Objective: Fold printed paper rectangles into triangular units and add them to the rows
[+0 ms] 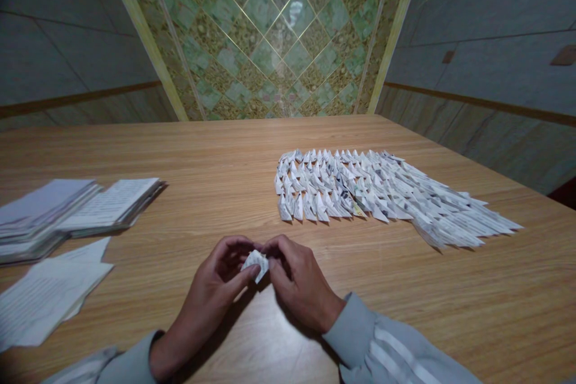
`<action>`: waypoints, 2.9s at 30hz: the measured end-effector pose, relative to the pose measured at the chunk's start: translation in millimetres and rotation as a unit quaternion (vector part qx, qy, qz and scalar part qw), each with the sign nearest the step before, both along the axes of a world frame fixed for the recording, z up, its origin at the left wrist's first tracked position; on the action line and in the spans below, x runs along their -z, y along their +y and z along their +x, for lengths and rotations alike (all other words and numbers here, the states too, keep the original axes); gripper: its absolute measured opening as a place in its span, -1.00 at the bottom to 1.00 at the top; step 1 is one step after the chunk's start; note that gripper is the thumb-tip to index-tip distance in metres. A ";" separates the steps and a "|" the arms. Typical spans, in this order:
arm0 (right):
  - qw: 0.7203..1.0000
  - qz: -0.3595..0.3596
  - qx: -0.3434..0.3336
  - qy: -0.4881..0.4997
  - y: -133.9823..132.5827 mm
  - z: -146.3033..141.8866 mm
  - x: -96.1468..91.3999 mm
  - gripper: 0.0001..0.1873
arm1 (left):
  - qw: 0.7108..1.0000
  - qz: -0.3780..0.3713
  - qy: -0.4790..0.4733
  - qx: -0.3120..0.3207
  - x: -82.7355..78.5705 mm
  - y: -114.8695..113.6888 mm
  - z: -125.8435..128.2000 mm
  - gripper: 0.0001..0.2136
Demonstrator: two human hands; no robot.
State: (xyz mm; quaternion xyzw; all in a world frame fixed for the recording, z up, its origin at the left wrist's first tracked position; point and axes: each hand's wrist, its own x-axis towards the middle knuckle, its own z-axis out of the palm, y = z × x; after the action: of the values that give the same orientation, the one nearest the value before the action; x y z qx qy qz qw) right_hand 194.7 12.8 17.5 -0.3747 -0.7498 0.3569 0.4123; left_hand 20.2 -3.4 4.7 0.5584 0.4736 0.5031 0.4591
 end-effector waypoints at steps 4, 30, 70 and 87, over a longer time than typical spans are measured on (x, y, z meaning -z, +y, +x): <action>0.998 -0.056 0.009 -0.002 0.2 -0.2 -1.2 -0.89 | 0.994 0.076 0.083 0.007 1.6 -2.7 -3.1 -0.76; 1.000 -0.003 0.011 0.020 -0.6 -0.7 2.8 -0.84 | 0.986 0.087 0.133 0.050 -2.0 -1.0 -7.3 -0.82; 0.999 0.009 -0.023 -0.023 4.1 6.1 -1.9 -0.86 | 0.983 0.063 0.137 0.101 -6.4 1.0 -7.6 -0.80; 0.996 0.056 -0.029 -0.056 5.5 8.0 0.2 -0.91 | 0.976 0.103 0.162 0.100 -7.4 2.3 -10.5 -0.77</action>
State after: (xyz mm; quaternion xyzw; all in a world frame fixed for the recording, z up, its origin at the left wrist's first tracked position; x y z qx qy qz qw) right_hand 202.7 18.3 17.3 -0.3487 -0.8012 0.3048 0.3790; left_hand 9.7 -1.0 12.1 0.7215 0.4284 0.4038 0.3644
